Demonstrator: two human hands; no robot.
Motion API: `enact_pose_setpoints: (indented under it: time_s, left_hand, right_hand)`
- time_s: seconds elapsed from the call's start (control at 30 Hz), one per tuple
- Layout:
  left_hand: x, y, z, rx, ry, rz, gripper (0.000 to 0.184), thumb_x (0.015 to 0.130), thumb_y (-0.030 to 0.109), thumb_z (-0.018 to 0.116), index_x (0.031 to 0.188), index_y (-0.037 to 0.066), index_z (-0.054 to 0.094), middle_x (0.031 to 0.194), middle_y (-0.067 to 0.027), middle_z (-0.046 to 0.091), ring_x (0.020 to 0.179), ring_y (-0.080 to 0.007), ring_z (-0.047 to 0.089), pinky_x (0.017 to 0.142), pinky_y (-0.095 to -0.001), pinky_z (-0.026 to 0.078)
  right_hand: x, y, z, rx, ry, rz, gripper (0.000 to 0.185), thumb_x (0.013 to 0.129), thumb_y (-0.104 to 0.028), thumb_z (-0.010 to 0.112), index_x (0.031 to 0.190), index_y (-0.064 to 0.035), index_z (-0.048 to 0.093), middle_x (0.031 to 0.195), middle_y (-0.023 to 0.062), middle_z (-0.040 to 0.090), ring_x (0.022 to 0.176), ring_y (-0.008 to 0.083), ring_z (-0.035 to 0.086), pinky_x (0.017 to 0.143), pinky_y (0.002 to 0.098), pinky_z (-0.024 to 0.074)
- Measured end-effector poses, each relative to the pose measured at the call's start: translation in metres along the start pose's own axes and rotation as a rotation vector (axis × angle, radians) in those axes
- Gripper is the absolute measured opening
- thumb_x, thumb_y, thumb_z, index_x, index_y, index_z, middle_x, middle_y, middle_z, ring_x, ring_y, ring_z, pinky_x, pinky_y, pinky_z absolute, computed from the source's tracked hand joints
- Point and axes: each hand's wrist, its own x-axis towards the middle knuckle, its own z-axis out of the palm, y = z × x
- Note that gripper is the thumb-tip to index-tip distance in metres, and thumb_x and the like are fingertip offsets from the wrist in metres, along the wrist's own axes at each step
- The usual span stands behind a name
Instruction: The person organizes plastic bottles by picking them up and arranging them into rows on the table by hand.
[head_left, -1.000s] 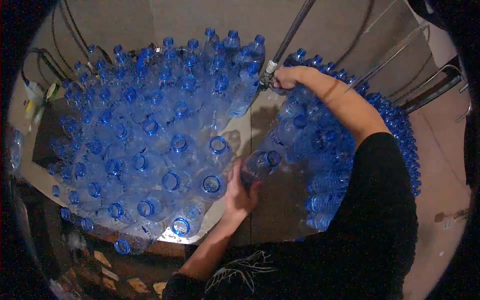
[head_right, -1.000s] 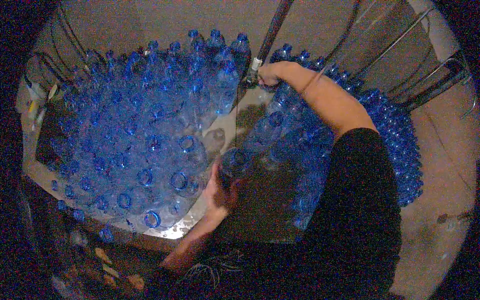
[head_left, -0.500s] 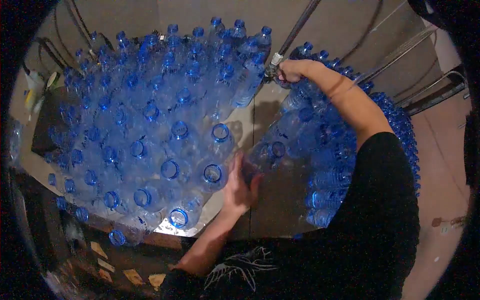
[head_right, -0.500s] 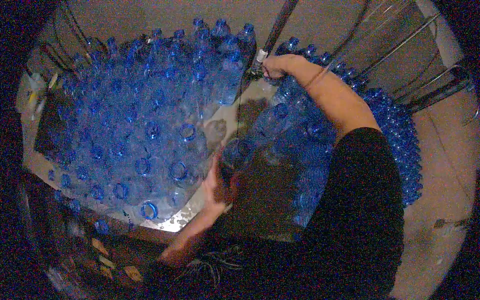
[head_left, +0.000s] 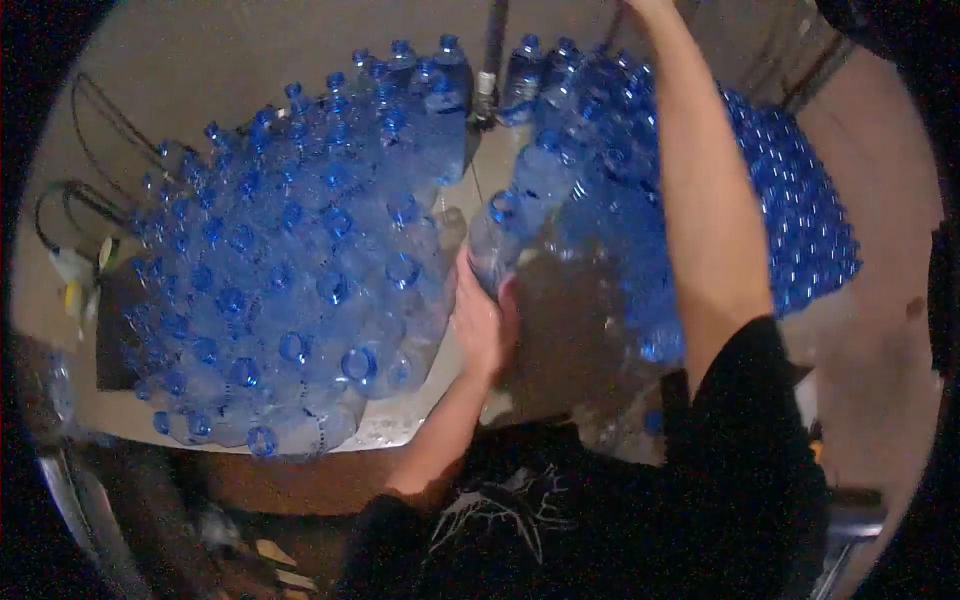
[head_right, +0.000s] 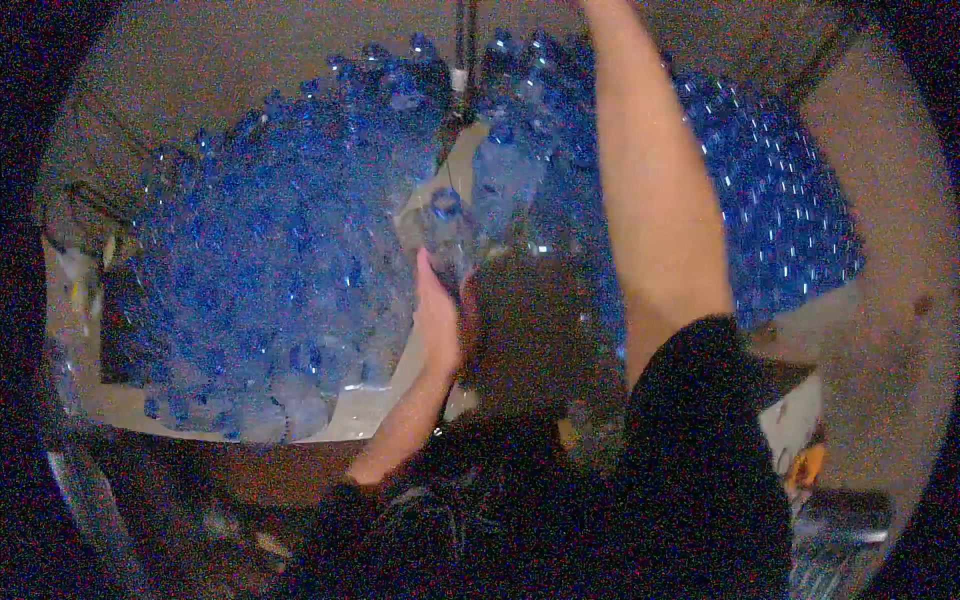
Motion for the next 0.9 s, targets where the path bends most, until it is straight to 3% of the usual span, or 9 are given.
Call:
enact_pose_setpoints:
  time_s: [0.1, 0.13, 0.17, 0.2, 0.23, 0.27, 0.4, 0.8, 0.9]
  left_hand:
    - [-0.004, -0.014, 0.008, 0.056, 0.075, 0.066, 0.074, 0.089, 0.031, 0.062, 0.144, -0.002, 0.026, 0.136, -0.0292, 0.045, 0.123, -0.0453, 0.046, 0.100, -0.0484, 0.040]
    - [-0.003, -0.015, 0.009, 0.058, 0.081, 0.068, 0.076, 0.089, 0.033, 0.063, 0.144, -0.005, 0.026, 0.136, -0.0300, 0.045, 0.124, -0.0452, 0.046, 0.102, -0.0468, 0.039]
    - [-0.002, -0.014, 0.011, 0.055, 0.099, 0.063, 0.079, 0.088, 0.035, 0.064, 0.143, -0.008, 0.026, 0.137, -0.0307, 0.044, 0.125, -0.0450, 0.046, 0.105, -0.0452, 0.038]
    - [0.001, -0.011, 0.011, 0.025, 0.086, 0.044, 0.079, 0.089, 0.036, 0.064, 0.143, -0.007, 0.026, 0.137, -0.0307, 0.044, 0.125, -0.0452, 0.045, 0.105, -0.0454, 0.037]
    - [0.003, -0.010, 0.010, 0.000, 0.071, 0.027, 0.079, 0.089, 0.037, 0.063, 0.143, -0.007, 0.027, 0.138, -0.0307, 0.043, 0.126, -0.0453, 0.044, 0.106, -0.0457, 0.036]
    - [0.001, -0.010, 0.006, -0.014, 0.043, 0.007, 0.079, 0.089, 0.038, 0.063, 0.143, -0.006, 0.027, 0.138, -0.0307, 0.043, 0.126, -0.0454, 0.044, 0.106, -0.0459, 0.036]
    - [-0.002, -0.011, 0.008, -0.007, 0.136, 0.095, 0.076, 0.089, 0.039, 0.063, 0.142, -0.005, 0.031, 0.137, -0.0308, 0.044, 0.127, -0.0465, 0.042, 0.107, -0.0481, 0.034]
    - [0.000, -0.015, 0.017, -0.090, 0.179, 0.050, 0.074, 0.083, 0.037, 0.069, 0.139, -0.002, 0.041, 0.134, -0.0262, 0.051, 0.122, -0.0399, 0.051, 0.102, -0.0436, 0.040]
    - [0.009, -0.012, 0.020, -0.082, 0.186, 0.042, 0.072, 0.080, 0.037, 0.072, 0.136, -0.001, 0.046, 0.128, -0.0256, 0.056, 0.116, -0.0386, 0.057, 0.098, -0.0423, 0.044]
  right_hand:
    - [-0.167, -0.038, -0.009, 0.271, 0.601, -0.111, 0.019, 0.094, -0.014, 0.055, 0.106, -0.0001, 0.061, 0.085, 0.0055, 0.062, 0.068, 0.0133, 0.057, 0.063, 0.0265, 0.0475]
    - [-0.228, -0.035, 0.005, 0.359, 0.609, -0.032, 0.024, 0.097, -0.020, 0.054, 0.107, 0.0010, 0.060, 0.087, 0.0054, 0.062, 0.068, 0.0132, 0.057, 0.066, 0.0275, 0.0481]
    - [-0.274, 0.010, 0.030, 0.204, 0.626, -0.230, 0.024, 0.095, -0.019, 0.058, 0.106, 0.0017, 0.060, 0.091, 0.0087, 0.063, 0.075, 0.0162, 0.059, 0.070, 0.0287, 0.0492]
    - [-0.312, 0.037, 0.055, 0.002, 0.581, -0.277, 0.025, 0.090, -0.020, 0.061, 0.105, 0.0000, 0.058, 0.094, 0.0147, 0.064, 0.086, 0.0269, 0.063, 0.081, 0.0376, 0.0505]
    - [-0.341, 0.053, 0.067, -0.085, 0.244, 0.096, 0.042, 0.082, -0.014, 0.068, 0.118, 0.0032, 0.053, 0.109, 0.0229, 0.062, 0.101, 0.0349, 0.062, 0.091, 0.0421, 0.0484]
    - [-0.355, 0.076, 0.088, -0.152, 0.249, 0.096, 0.053, 0.080, -0.014, 0.070, 0.125, 0.0033, 0.048, 0.114, 0.0252, 0.060, 0.105, 0.0388, 0.060, 0.093, 0.0437, 0.0475]
    - [-0.350, 0.091, 0.114, -0.151, 0.080, 0.319, 0.081, 0.073, -0.016, 0.078, 0.139, 0.0030, 0.035, 0.128, 0.0293, 0.053, 0.116, 0.0461, 0.053, 0.098, 0.0462, 0.0445]
    - [-0.345, 0.121, 0.121, -0.034, 0.015, 0.355, 0.077, 0.075, -0.025, 0.078, 0.134, 0.0030, 0.038, 0.125, 0.0280, 0.055, 0.112, 0.0443, 0.056, 0.098, 0.0452, 0.0447]
    - [-0.359, 0.118, 0.110, -0.057, 0.100, 0.213, 0.080, 0.072, -0.023, 0.079, 0.135, 0.0038, 0.036, 0.123, 0.0263, 0.057, 0.111, 0.0409, 0.058, 0.092, 0.0428, 0.0476]
